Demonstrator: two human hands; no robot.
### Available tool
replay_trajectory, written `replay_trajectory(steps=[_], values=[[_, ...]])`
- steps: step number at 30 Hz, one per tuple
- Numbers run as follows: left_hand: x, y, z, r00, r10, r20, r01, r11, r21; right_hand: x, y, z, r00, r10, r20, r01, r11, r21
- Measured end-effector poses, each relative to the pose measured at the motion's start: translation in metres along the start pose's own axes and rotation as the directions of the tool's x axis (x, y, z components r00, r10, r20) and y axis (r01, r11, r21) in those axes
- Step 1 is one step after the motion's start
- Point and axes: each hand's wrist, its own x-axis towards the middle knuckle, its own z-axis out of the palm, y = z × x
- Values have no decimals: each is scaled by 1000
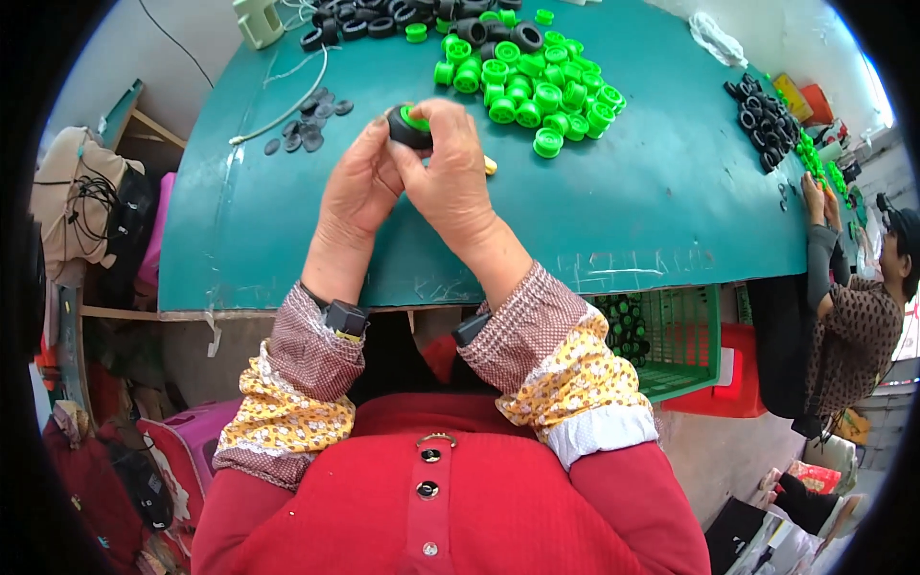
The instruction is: Manually assembling small black plastic tires onto green plastic wheel hubs using a small prying tool.
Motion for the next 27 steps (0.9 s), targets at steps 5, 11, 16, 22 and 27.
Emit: replay_trajectory(steps=[5,11,16,22,27], values=[[-14,10,-2,1000,-19,1,19,1000,15,-4,-20,-21,977,-11,211,22,998,-51],[-50,5,26,994,-57,91,61,998,-34,-10,-47,-46,942,-58,330,112,983,-144],[-65,9,34,989,-59,136,18,959,282,-14,-62,-60,921,-179,346,244,957,-154],[-87,16,53,964,-110,241,-20,878,478,-16,-73,-86,782,152,604,-448,811,376],[-97,16,66,976,-91,196,-59,761,646,-36,-74,-80,875,189,447,-413,773,482]])
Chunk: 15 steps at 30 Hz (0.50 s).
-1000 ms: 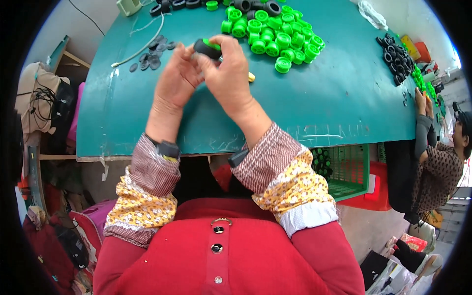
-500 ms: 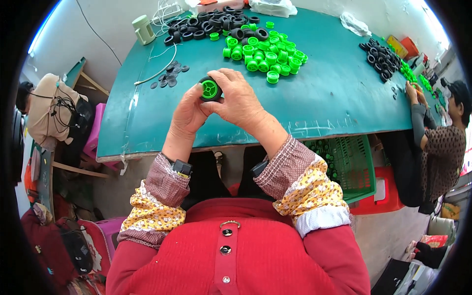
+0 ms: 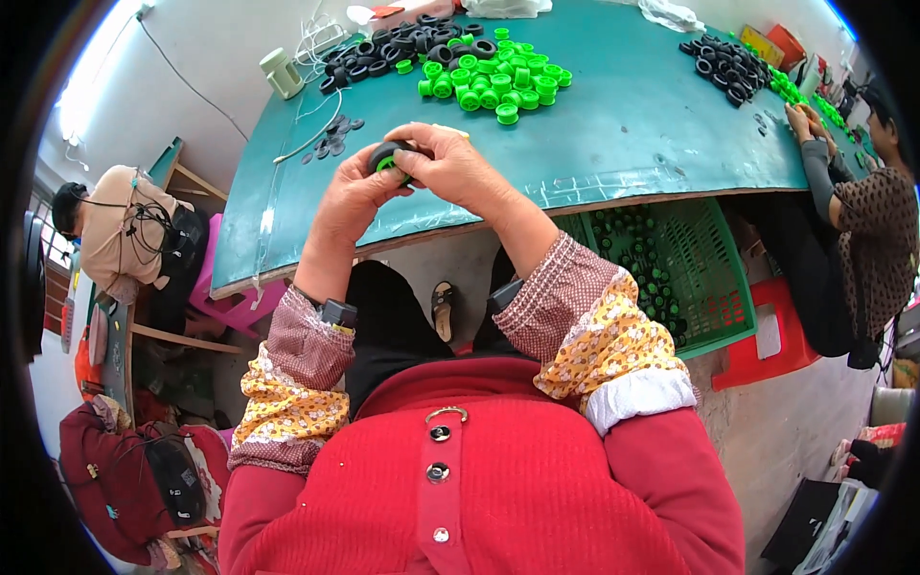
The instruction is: Manually assembling small black plastic tires onto green plastic wheel hubs using a small prying tool.
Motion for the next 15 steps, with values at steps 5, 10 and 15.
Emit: replay_trajectory(steps=[5,10,15], values=[[14,-8,12,998,-37,44,32,993,115,-9,10,-10,992,26,-127,-30,999,-26],[46,-26,18,988,-150,21,139,955,263,-6,22,-36,969,170,-181,-157,984,85],[83,-24,-47,993,-41,-110,57,988,144,31,30,-55,962,145,-233,-222,909,-353]])
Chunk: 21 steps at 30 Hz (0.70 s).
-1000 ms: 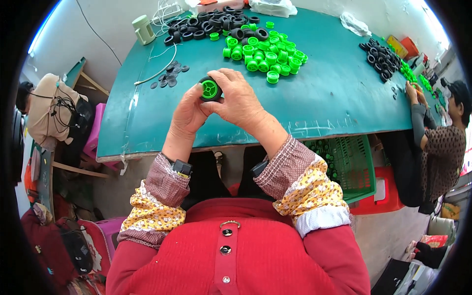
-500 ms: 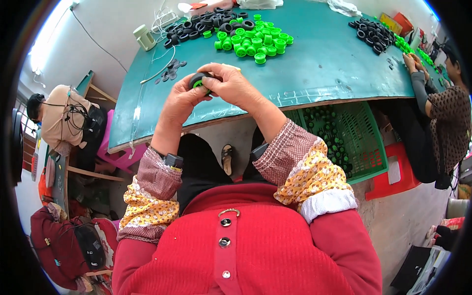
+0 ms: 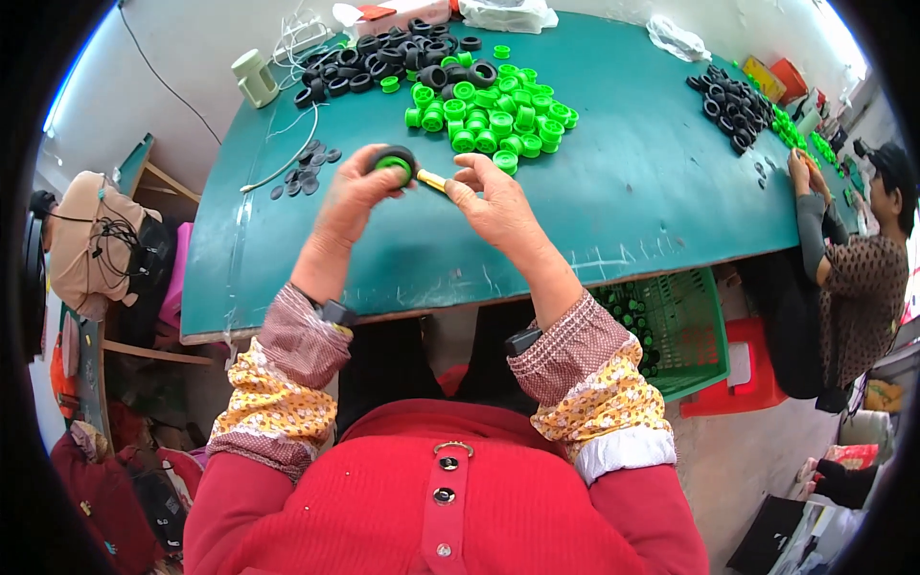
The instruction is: Manually assembling small black plastic tires onto green plastic wheel hubs using a small prying tool.
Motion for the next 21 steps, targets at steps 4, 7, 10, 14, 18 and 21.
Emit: replay_trajectory(steps=[4,7,10,14,18,21], values=[[27,-11,-44,979,-43,-198,-9,967,-254,42,16,16,991,-97,97,131,874,-468],[34,-25,-63,978,-41,-202,-45,913,-405,62,26,33,974,-78,212,204,705,-679],[31,-33,-70,963,-62,-264,-67,889,-453,71,40,48,946,-55,318,284,612,-738],[32,-32,-69,963,-33,-267,-77,917,-392,90,48,57,976,1,216,83,922,-379],[31,-36,-75,955,-34,-296,-23,982,-188,100,9,55,912,193,363,-318,890,326],[36,-38,-72,941,-34,-336,15,998,-59,96,24,62,903,150,403,-358,781,511]])
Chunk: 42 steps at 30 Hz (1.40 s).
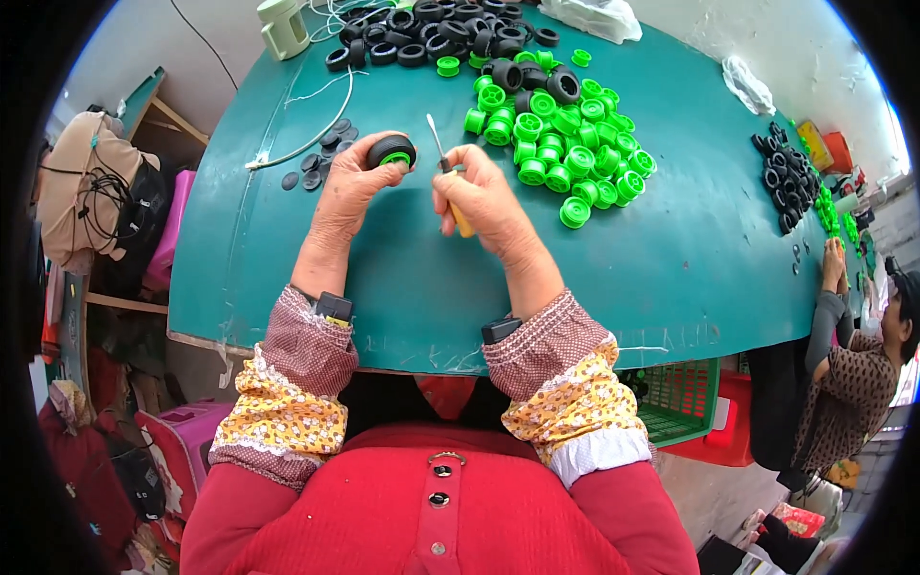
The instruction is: Manually assembling small black plastic tires onto green plastic wheel hubs using a small prying tool.
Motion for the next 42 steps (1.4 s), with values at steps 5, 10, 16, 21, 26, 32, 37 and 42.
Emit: replay_trajectory(steps=[5,10,16,21,26,32,37,42], values=[[-1,0,2,999,-6,-54,19,969,245,-5,1,6,999,3,50,6,985,-172],[0,-3,4,1000,-9,5,8,981,196,-7,2,5,999,-7,35,15,977,-213],[-2,4,8,996,-5,87,-1,997,73,-6,-1,5,998,-55,-16,47,949,-313],[-3,2,6,998,-4,67,-9,979,203,-3,8,7,981,-190,-35,160,899,-409],[-7,3,5,993,-5,118,-22,974,227,-1,23,9,975,-221,-18,184,853,-488],[-2,-1,7,981,108,160,-159,923,351,-3,11,7,995,-101,17,94,824,-559],[-5,-4,9,971,183,153,-239,767,596,-5,7,5,991,128,-37,-129,849,-513],[-2,-8,10,958,230,169,-285,735,615,-4,7,2,989,144,-35,-143,860,-490]])
